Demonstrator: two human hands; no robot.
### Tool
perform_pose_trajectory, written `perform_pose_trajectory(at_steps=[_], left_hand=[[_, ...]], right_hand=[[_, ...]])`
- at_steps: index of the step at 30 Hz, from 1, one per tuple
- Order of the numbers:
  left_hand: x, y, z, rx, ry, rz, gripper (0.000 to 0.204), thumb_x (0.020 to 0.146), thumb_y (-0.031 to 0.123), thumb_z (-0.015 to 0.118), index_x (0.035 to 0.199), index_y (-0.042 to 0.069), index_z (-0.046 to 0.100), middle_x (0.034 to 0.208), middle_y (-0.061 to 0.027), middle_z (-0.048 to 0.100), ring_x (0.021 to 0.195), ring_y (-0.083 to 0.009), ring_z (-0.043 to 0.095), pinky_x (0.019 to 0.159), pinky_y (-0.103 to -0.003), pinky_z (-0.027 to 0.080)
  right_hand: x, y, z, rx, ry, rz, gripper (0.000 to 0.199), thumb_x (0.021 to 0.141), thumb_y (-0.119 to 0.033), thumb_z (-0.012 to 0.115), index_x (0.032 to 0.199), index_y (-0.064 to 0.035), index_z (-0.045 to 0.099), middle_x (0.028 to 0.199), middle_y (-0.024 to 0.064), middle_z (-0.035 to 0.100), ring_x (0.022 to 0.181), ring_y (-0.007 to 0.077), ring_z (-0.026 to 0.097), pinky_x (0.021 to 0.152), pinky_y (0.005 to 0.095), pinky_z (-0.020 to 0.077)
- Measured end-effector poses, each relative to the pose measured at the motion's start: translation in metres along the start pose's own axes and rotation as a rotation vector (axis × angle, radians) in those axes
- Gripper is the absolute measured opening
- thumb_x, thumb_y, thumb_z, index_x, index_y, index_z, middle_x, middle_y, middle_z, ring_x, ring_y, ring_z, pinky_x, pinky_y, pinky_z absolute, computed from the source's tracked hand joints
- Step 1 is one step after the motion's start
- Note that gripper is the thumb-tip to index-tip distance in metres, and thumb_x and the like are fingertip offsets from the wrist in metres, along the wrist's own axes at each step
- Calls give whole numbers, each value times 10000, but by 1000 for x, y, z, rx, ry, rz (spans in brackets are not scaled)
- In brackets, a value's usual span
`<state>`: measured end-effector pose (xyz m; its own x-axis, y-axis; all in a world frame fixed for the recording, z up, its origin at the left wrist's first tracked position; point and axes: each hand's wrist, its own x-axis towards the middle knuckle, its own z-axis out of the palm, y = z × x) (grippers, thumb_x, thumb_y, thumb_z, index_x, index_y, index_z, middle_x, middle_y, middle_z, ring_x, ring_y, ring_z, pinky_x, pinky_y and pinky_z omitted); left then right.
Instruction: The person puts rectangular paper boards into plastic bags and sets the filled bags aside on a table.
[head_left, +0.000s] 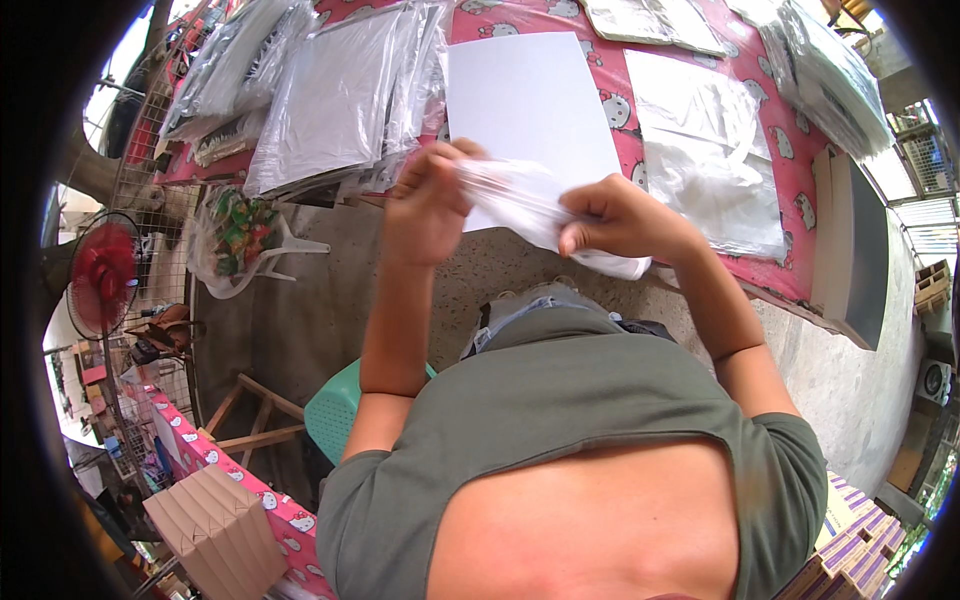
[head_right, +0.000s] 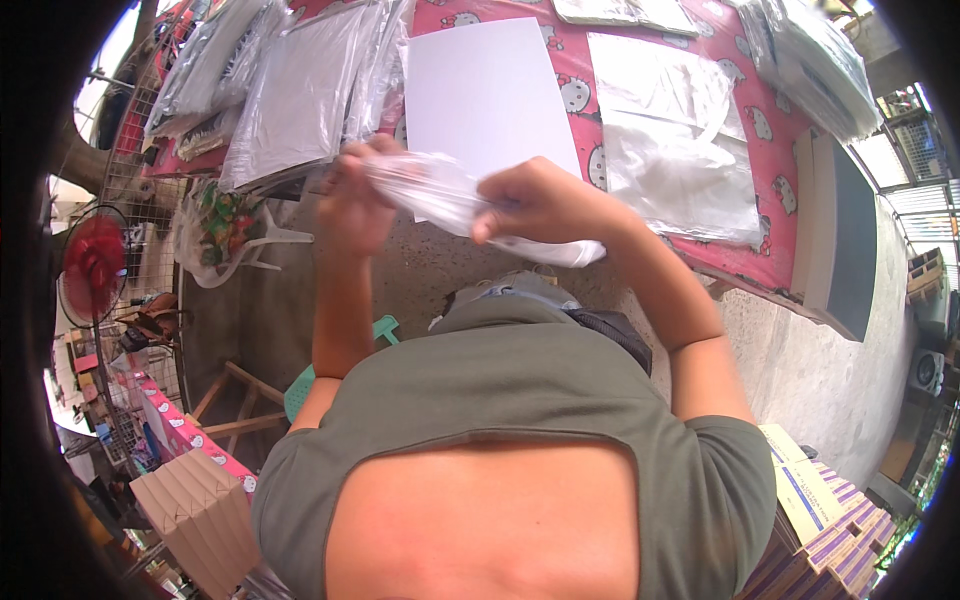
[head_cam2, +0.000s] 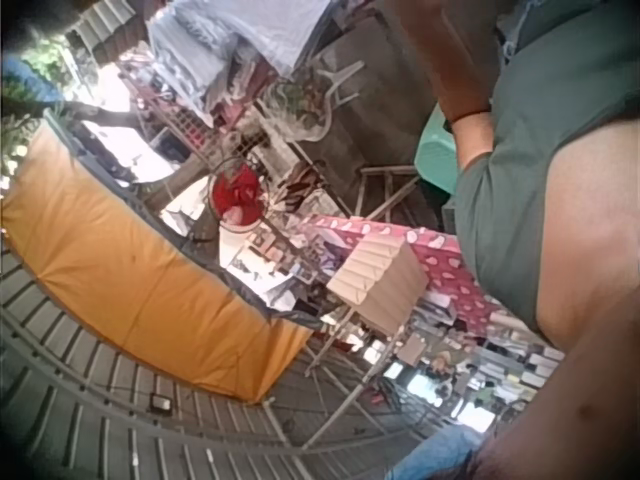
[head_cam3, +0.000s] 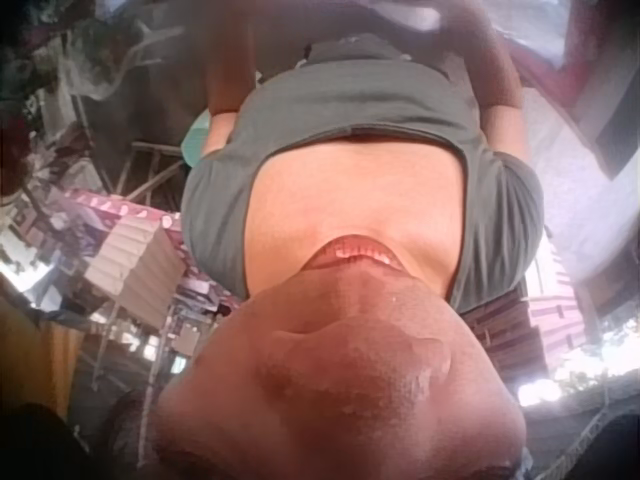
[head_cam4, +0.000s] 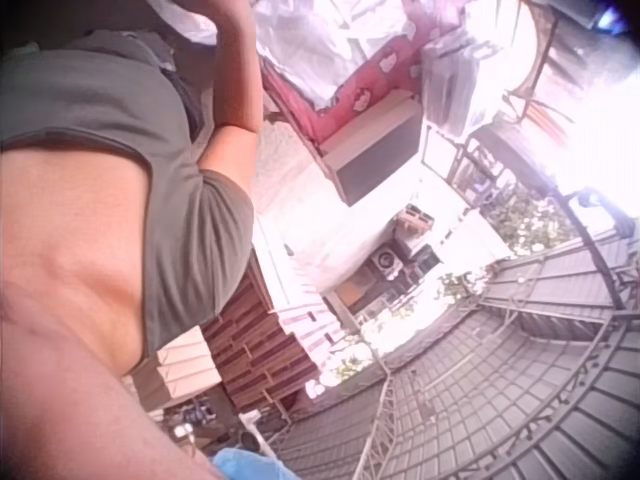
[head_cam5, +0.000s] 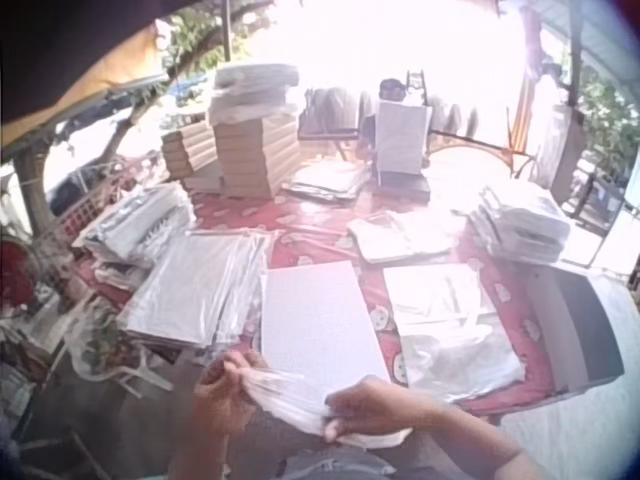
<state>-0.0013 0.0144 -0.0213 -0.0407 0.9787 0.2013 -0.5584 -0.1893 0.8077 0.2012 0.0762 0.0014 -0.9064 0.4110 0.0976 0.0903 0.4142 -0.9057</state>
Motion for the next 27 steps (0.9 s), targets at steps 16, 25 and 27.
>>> perform_pose_trajectory(at_steps=[16, 25, 27], left_hand=[[-2, 52, -27, -429, -323, 43, 535, 755, 324, 622, 1126, 10, 399, 883, -93, 537, 824, -139, 536, 720, -277, 448], [-12, 28, -77, -611, -419, 2, 422, 712, 431, 656, 907, 72, 550, 879, -33, 549, 784, -149, 519, 770, -336, 424], [-2, 36, -40, -672, -312, 87, 543, 683, 419, 685, 1032, 44, 503, 994, -86, 537, 835, -179, 532, 809, -333, 420]], right_hand=[[-28, 74, -26, 186, -68, -147, 375, 861, -299, 443, 975, 52, 513, 954, 147, 573, 863, 189, 548, 758, 287, 423], [-18, 39, -39, 120, -431, 219, 414, 669, -159, 711, 1009, 14, 549, 969, 98, 574, 834, 157, 553, 687, 239, 436], [-39, 87, -32, 570, -46, -49, 440, 664, -160, 713, 1025, 23, 541, 949, 106, 582, 840, 166, 564, 701, 251, 446]])
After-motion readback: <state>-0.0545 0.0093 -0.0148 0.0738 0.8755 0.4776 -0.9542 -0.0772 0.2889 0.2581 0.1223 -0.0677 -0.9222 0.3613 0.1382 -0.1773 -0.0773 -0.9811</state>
